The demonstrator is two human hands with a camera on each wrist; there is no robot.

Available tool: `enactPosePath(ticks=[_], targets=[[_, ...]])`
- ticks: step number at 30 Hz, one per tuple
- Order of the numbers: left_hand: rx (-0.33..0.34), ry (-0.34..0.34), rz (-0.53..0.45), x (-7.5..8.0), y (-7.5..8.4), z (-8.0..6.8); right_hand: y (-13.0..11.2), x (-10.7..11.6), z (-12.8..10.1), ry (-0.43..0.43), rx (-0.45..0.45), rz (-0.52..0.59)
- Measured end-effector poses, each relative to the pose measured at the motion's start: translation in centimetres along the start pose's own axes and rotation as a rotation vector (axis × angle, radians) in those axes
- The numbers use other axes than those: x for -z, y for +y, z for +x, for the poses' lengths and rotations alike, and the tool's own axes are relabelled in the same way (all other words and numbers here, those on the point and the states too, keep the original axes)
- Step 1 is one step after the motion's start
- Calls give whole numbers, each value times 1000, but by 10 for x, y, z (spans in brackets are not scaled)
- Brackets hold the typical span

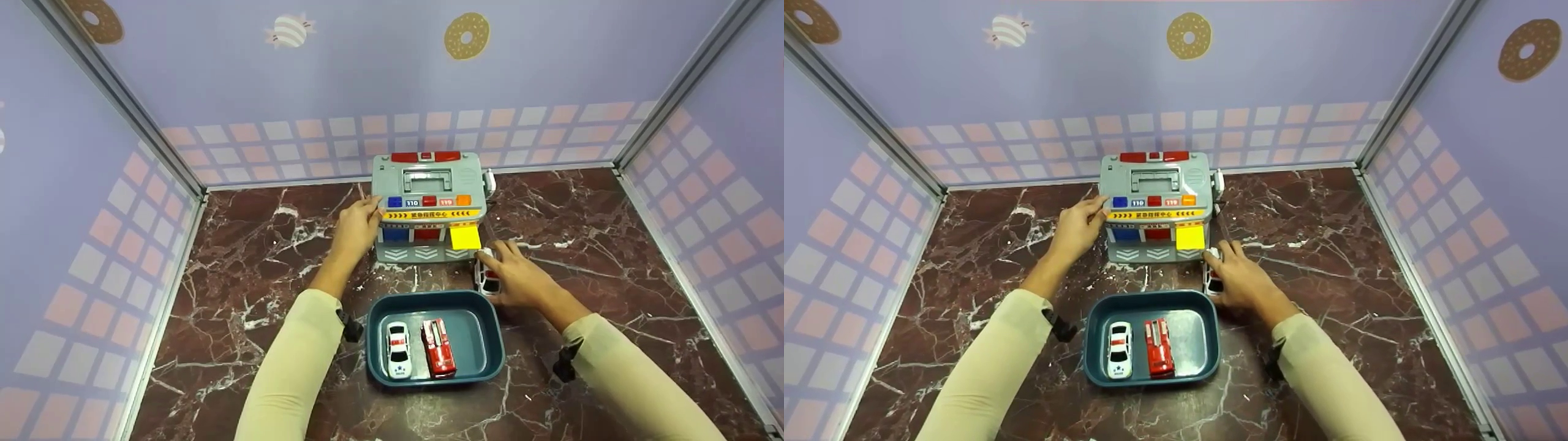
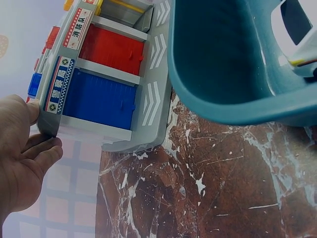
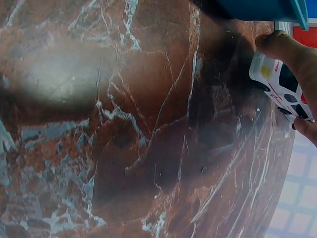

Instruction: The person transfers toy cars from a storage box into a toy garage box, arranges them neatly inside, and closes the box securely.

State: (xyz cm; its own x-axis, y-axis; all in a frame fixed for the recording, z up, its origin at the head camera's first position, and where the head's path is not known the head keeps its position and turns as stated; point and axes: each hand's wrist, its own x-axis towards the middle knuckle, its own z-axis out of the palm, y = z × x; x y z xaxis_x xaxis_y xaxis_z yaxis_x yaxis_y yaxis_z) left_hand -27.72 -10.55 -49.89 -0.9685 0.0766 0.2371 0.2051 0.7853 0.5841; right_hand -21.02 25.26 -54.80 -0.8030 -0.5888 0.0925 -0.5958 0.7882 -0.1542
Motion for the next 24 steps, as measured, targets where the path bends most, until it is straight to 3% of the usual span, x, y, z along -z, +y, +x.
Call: enactPosePath(ticks=[17,24], targets=[[-9,21,-9,0,0,-1,-6,-8,11,43,18,-4],[-13,24,-9,-2,-2,-1,-9,-15,13,130,78,39]])
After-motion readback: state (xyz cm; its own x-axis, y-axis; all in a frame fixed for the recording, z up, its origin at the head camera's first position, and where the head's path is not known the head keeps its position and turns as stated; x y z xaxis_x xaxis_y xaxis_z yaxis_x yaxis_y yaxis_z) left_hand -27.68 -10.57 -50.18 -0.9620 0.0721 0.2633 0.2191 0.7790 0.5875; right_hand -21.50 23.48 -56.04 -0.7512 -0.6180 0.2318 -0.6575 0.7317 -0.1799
